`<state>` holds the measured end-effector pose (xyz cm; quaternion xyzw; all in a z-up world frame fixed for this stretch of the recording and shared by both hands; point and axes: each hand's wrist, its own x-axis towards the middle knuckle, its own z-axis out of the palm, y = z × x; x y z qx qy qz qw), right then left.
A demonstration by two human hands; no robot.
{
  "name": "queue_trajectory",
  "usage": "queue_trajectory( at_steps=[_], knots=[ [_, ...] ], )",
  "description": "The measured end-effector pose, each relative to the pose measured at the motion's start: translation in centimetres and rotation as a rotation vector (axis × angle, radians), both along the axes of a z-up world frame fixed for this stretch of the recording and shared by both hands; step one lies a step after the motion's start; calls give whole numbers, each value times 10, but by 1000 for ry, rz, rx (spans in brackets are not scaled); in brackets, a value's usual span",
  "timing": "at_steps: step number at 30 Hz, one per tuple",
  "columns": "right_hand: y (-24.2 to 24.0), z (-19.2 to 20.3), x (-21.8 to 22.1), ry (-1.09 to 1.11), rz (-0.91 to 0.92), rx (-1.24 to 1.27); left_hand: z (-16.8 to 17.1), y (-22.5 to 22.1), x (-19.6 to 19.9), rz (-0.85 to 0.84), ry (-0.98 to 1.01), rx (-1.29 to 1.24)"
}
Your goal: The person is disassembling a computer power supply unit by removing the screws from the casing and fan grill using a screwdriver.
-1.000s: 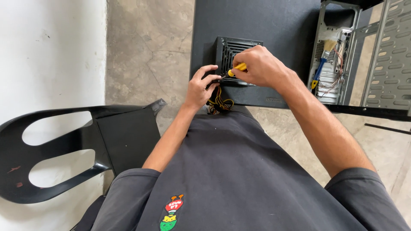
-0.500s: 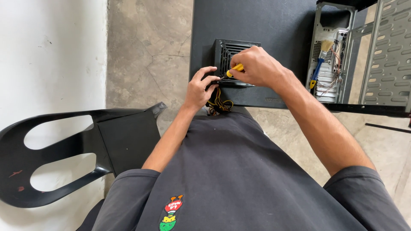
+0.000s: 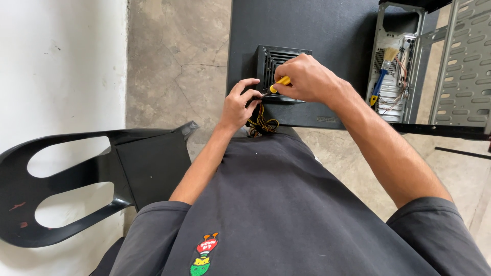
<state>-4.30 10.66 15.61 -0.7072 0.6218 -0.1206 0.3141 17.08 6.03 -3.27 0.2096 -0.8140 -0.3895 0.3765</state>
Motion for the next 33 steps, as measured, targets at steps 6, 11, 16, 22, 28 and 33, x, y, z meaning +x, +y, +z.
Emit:
queue_trajectory(
  at_steps=[6,11,16,22,28,33],
  knots=[
    [-1,-1,5,24,18,-23,-2,0,-1,6,7,-14],
    [-3,0,2,31,31,-31,7,0,0,10,-8,-21],
    [-6,-1,5,44,39,-19,5,-2,0,4,-11,-37],
    [0,-10,2,96,120,-93,6,-2,1,4,-9,-33],
    [6,-24,6,199,309,-187,8,-1,-1,6,-20,-21],
    [3,-20,18,456,235,-66,-1,-1,-2,9,-51,-70]
  ],
)
